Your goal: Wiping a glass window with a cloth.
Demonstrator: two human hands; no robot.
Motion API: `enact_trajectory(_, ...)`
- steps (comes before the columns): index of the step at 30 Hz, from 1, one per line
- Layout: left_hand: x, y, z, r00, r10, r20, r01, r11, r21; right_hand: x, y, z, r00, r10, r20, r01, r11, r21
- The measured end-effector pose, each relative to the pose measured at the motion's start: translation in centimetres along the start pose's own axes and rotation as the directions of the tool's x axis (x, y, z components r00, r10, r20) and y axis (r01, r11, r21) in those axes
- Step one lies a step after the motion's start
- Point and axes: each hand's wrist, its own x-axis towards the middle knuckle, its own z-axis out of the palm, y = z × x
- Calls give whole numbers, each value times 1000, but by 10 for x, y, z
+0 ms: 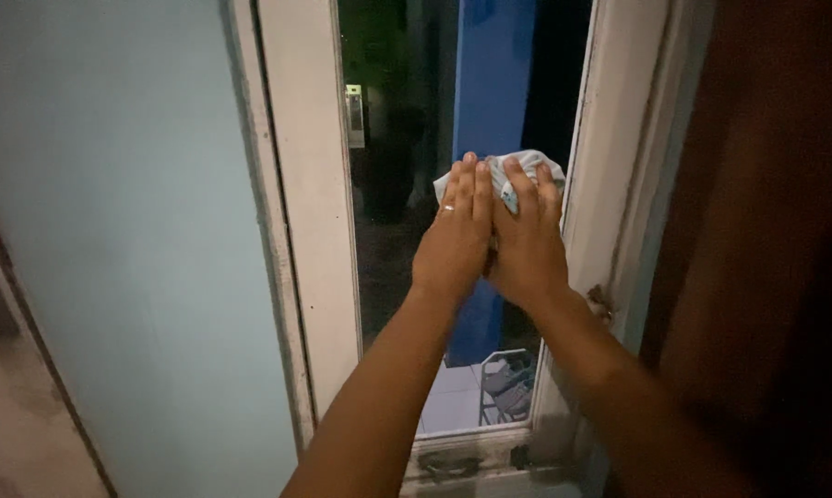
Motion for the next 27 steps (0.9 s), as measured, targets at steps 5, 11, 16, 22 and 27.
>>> enact_trajectory(5, -11, 9, 0, 999, -20, 45, 22, 998, -61, -11, -5, -7, 995, 71, 72, -70, 997, -12)
enact_trajectory(11, -35, 17, 24, 999, -7, 37, 9, 998, -63, -41, -6, 1, 995, 80, 61, -79, 997, -15)
enact_trajectory(16, -74, 32, 45, 999, 31, 44, -30, 999, -20, -85, -9, 9, 996, 80, 49, -77, 996, -49)
enact_trajectory(22, -134, 50, 53, 992, 70, 105, -64, 996, -57, -148, -20, 25, 990, 97, 98, -91, 993, -71)
enact_trajectory(27, -188, 58, 76, 982, 90, 165, -73, 992, -101, -196, -39, 31, 976, 119, 181, -110, 992, -60)
